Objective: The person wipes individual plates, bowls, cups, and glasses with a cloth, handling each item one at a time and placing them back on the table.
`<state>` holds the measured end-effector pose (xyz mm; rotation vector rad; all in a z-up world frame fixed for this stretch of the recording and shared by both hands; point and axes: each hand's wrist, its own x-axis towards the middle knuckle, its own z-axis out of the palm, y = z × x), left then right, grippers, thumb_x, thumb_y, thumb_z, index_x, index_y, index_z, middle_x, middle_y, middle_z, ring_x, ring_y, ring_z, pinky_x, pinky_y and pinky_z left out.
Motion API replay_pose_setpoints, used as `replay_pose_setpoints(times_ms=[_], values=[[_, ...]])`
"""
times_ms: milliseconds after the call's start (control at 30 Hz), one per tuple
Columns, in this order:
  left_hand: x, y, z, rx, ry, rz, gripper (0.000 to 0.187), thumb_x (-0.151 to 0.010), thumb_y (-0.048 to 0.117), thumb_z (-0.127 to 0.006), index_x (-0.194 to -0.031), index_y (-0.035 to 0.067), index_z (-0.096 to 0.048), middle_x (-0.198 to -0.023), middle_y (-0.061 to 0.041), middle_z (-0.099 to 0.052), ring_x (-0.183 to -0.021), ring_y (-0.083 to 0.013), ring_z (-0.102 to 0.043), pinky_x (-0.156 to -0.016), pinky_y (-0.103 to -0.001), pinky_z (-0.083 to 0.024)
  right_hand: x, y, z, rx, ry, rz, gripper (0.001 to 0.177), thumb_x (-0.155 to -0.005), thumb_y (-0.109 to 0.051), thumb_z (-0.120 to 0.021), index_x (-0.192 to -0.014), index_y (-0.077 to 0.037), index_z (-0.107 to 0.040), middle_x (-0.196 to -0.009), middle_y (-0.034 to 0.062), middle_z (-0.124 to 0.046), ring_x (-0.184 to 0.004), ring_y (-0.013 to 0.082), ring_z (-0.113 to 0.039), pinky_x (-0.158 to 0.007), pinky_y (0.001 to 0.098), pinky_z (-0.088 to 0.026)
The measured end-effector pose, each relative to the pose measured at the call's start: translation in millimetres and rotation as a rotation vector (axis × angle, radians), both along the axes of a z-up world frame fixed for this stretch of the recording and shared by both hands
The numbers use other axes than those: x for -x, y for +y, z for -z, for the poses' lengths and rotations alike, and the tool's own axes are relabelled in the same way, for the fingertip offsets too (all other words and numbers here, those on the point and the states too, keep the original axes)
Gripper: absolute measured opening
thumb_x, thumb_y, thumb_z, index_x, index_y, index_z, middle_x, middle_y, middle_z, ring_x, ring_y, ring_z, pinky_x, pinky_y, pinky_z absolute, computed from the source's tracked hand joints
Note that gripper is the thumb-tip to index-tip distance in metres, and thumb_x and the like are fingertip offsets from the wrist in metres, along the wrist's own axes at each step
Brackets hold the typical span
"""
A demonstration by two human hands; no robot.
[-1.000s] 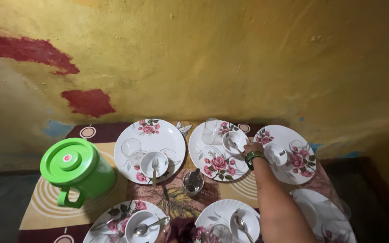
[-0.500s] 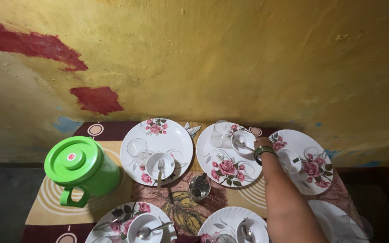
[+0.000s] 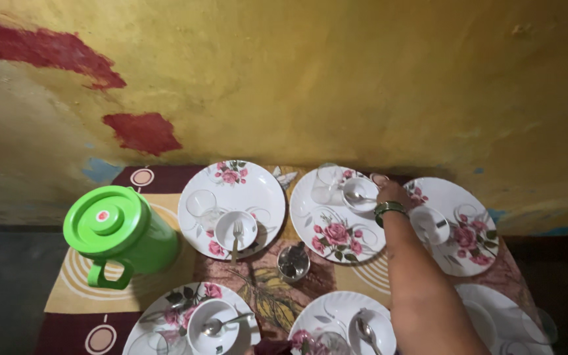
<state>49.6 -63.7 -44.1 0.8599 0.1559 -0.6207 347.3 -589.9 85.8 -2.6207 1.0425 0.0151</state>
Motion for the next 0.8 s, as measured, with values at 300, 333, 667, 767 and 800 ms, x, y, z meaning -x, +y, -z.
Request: replay_pose_setpoints(times_ms=[300, 333, 667, 767, 800], values=[[-16.5, -17.1, 10.6, 0.069, -0.061, 0.069, 0.065, -0.084, -0.006, -0.062, -0.146, 0.004, -0.044, -0.142, -0.023, -0.060, -0.129, -0.0371, -0.060, -0.110, -0.049, -0.045, 134.9, 28.1, -10.8, 0.269, -0.727, -0.110, 0.019, -0.086, -0.014, -0.070, -0.102, -0.018, -0.078, -0.106, 0.0079, -0.073, -0.101, 0.0331, -0.066, -0.087, 0.0439, -0.055], [-18.3, -18.0, 7.4, 0.081, -0.074, 0.064, 0.065, -0.084, -0.006, -0.062, -0.146, 0.004, -0.044, -0.142, -0.023, -0.060, -0.129, -0.0372, -0.060, -0.110, -0.049, -0.045, 153.8, 25.0, -5.5, 0.298, -0.754, -0.092, 0.022, -0.084, -0.013, -0.070, -0.104, -0.018, -0.077, -0.106, 0.0083, -0.073, -0.102, 0.0327, -0.066, -0.089, 0.0438, -0.055], [-27.3, -3.3, -10.7, 0.333, -0.254, 0.010, 0.063, -0.085, -0.001, -0.061, -0.145, 0.007, -0.042, -0.144, -0.024, -0.057, -0.130, -0.0409, -0.060, -0.110, -0.051, -0.045, 229.7, -3.7, 10.2, 0.346, -0.374, -0.069, 0.056, -0.075, -0.025, -0.080, -0.130, -0.025, -0.068, -0.137, 0.0127, -0.057, -0.125, 0.0378, -0.053, -0.102, 0.0502, -0.047], [-28.0, -2.1, -9.7, 0.233, -0.203, -0.006, 0.064, -0.084, -0.001, -0.061, -0.145, 0.007, -0.042, -0.144, -0.024, -0.057, -0.130, -0.0401, -0.060, -0.110, -0.051, -0.044, 208.2, -8.1, 5.5, 0.296, -0.191, -0.030, 0.059, -0.077, -0.028, -0.081, -0.134, -0.029, -0.065, -0.146, 0.0085, -0.048, -0.134, 0.0352, -0.045, -0.104, 0.0558, -0.044], [-27.5, -0.7, -9.1, 0.211, -0.185, -0.008, 0.065, -0.084, -0.001, -0.062, -0.145, 0.007, -0.042, -0.144, -0.023, -0.057, -0.130, -0.0398, -0.059, -0.110, -0.051, -0.044, 201.8, -10.8, 4.4, 0.293, -0.191, -0.029, 0.059, -0.077, -0.028, -0.081, -0.134, -0.029, -0.065, -0.146, 0.0085, -0.048, -0.134, 0.0352, -0.045, -0.104, 0.0558, -0.044]])
